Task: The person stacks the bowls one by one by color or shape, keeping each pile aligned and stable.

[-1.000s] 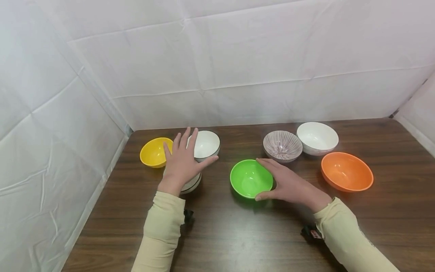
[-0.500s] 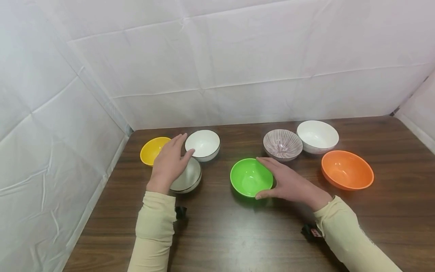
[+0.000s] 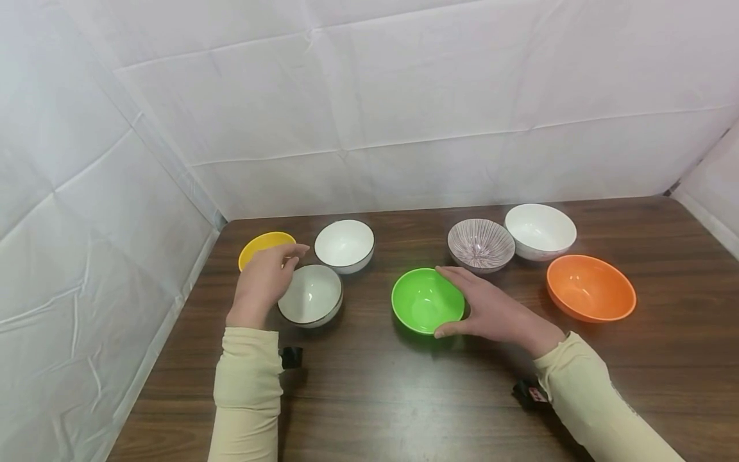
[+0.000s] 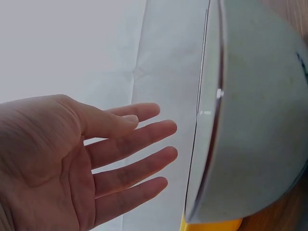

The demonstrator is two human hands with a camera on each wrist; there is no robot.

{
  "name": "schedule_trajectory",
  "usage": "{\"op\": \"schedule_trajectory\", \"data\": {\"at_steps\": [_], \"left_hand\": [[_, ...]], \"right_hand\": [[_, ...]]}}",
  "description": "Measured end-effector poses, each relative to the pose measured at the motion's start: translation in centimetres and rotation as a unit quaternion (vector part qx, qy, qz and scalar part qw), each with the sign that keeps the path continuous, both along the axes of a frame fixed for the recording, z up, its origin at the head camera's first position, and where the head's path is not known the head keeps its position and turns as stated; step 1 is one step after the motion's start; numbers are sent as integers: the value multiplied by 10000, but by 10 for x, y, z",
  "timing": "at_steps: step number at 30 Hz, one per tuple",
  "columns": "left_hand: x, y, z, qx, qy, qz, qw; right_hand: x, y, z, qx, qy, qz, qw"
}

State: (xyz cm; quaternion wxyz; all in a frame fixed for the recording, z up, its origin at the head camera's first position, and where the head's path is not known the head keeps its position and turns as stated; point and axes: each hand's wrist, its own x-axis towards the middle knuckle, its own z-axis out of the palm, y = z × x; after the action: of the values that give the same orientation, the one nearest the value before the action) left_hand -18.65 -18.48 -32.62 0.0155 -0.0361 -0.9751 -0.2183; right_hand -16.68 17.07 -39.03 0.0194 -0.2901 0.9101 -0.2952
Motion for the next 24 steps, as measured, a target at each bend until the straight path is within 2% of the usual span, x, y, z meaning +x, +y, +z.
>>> {"op": "schedule_trajectory", "data": {"at_steps": [15,24], "left_hand": [[-1,-5,-4,-23,-360,100,9993],[-3,-7,-9,-12,-415,-56,9991]], "right_hand": [[1,-1,0,-30,4,-23,10000],[1,-1,0,-21,-12,-15,10000]]}}
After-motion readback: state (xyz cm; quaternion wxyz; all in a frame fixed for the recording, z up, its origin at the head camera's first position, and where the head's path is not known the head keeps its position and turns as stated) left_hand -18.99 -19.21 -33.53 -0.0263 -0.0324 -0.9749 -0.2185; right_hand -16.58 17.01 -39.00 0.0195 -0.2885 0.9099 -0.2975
